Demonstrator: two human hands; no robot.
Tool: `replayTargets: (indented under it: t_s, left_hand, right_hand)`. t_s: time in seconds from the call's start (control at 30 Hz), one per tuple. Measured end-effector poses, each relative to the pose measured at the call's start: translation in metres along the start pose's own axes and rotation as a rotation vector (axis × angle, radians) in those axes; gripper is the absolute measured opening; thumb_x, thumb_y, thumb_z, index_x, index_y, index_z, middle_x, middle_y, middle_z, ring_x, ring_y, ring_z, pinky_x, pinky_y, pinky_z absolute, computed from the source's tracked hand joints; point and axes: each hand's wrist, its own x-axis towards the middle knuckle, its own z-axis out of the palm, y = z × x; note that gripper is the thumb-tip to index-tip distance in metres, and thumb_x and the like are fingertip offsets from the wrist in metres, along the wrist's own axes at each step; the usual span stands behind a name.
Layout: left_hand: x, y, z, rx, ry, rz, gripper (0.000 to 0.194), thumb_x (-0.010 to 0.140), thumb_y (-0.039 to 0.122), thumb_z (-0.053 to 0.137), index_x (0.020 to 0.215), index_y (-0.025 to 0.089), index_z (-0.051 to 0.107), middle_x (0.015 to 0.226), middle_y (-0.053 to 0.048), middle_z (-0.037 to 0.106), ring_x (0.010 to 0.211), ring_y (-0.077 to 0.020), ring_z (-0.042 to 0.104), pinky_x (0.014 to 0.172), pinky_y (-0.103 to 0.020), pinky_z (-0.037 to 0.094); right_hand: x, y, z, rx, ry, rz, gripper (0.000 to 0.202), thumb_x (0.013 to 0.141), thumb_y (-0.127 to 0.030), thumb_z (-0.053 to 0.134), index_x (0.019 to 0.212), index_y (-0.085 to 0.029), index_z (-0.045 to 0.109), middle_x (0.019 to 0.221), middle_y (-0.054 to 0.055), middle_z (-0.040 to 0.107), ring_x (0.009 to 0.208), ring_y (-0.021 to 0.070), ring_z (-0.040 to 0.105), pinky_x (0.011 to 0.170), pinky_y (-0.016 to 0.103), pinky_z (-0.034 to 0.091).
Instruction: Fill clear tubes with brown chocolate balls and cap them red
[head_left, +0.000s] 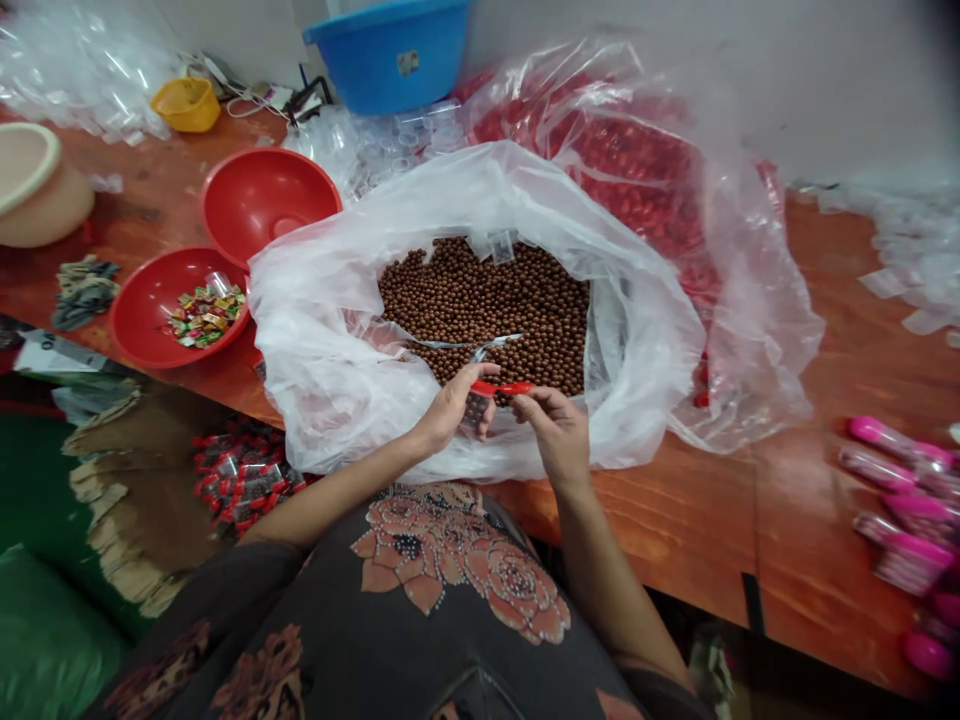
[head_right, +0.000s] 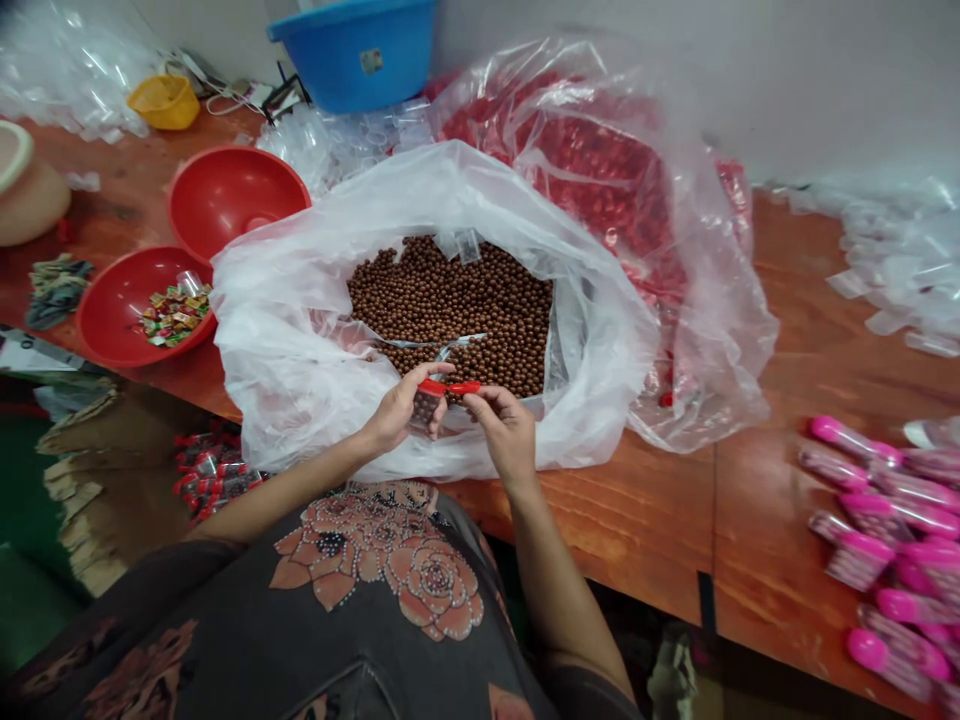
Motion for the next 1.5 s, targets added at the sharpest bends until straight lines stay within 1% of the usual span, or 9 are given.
replayTargets:
  t_s: [0.23,0.47,0.83,0.93,1.03,1.17,1.27,1.37,1.5]
  left_hand:
    - [0.002,-0.006,0.0,0.068,-0.012,-0.031,0.069,0.087,0.075,0.028,0.119,0.019,0.055,0.059,0.001,0.056,0.046,-0.011,0.05,0.043,-0.022,0.04]
    - [0.003,-0.001,0.003,-0.045,0.027,-0.135,0.046,0.089,0.058,0.041,0.075,0.016,0.052,0.051,0.003,0.044,0.044,-0.0076,0.04,0.043,-0.019,0.033]
    - [-0.018,0.003,-0.012,-0.024,0.07,0.03,0.045,0.091,0.053,0.041,0.115,0.017,0.052,0.06,0.004,0.048,0.047,-0.0086,0.044,0.046,-0.02,0.038]
    - [-0.045,0.038,-0.045,0.151,0.268,0.331,0.05,0.091,0.061,0.041,0.116,0.019,0.053,0.072,0.001,0.054,0.055,-0.0086,0.049,0.055,-0.022,0.044]
    - [-0.081,0.077,-0.112,0.313,0.809,0.662,0.044,0.093,0.057,0.045,0.118,0.022,0.051,0.083,0.001,0.058,0.058,-0.0059,0.048,0.059,-0.02,0.043]
    - [-0.124,0.089,-0.214,0.496,1.407,0.655,0.031,0.096,0.039,0.048,0.119,0.019,0.048,0.09,0.002,0.061,0.063,-0.0039,0.049,0.064,-0.018,0.043]
    - [-0.126,0.064,-0.253,0.546,1.478,0.548,0.022,0.09,0.029,0.058,0.106,0.014,0.057,0.094,-0.003,0.066,0.079,-0.0107,0.059,0.079,-0.025,0.047]
    - [-0.105,0.035,-0.259,0.822,1.41,0.36,0.025,0.09,0.027,0.058,0.111,0.015,0.061,0.115,-0.011,0.067,0.111,-0.0214,0.06,0.103,-0.038,0.041]
    - [-0.082,0.023,-0.261,1.095,1.34,0.187,0.037,0.094,0.029,0.05,0.128,0.017,0.056,0.138,-0.013,0.057,0.138,-0.026,0.041,0.118,-0.047,0.023]
  right_hand:
    - [0.003,-0.02,0.006,-0.349,-0.223,-0.411,0.05,0.083,-0.048,0.066,0.125,-0.023,0.054,0.116,0.01,0.064,0.105,0.0244,0.061,0.091,0.044,0.051]
    - [0.007,-0.019,0.012,-0.634,-0.304,-0.621,0.07,0.08,-0.059,0.063,0.131,-0.016,0.044,0.122,0.018,0.058,0.112,0.032,0.055,0.094,0.049,0.047]
    - [0.014,-0.025,0.026,-0.665,-0.372,-0.782,0.077,0.081,-0.062,0.061,0.137,-0.014,0.041,0.124,0.019,0.059,0.111,0.0301,0.058,0.091,0.045,0.049]
    - [0.014,-0.024,0.016,-0.672,-0.391,-0.739,0.093,0.08,-0.063,0.061,0.151,-0.015,0.024,0.141,0.022,0.046,0.126,0.0341,0.049,0.096,0.05,0.048]
    - [0.017,-0.012,-0.002,-0.623,-0.227,-0.676,0.083,0.085,-0.055,0.06,0.152,-0.019,0.027,0.138,0.02,0.049,0.123,0.0339,0.051,0.098,0.051,0.047]
    - [0.015,0.003,-0.002,-0.588,-0.291,-0.783,0.056,0.091,-0.043,0.056,0.143,-0.027,0.044,0.116,0.012,0.064,0.101,0.0288,0.062,0.087,0.046,0.051]
    - [-0.001,-0.001,0.034,-0.579,-0.509,-0.91,0.056,0.087,-0.048,0.06,0.137,-0.025,0.05,0.12,0.012,0.063,0.106,0.0291,0.06,0.087,0.046,0.051]
    - [-0.018,-0.009,0.078,-0.706,-0.64,-0.998,0.06,0.085,-0.056,0.059,0.132,-0.019,0.053,0.138,0.015,0.052,0.126,0.0349,0.049,0.099,0.052,0.044]
    - [-0.016,-0.001,0.094,-0.661,-0.559,-0.881,0.021,0.093,-0.036,0.049,0.099,-0.021,0.063,0.119,0.009,0.064,0.121,0.0298,0.053,0.101,0.048,0.04]
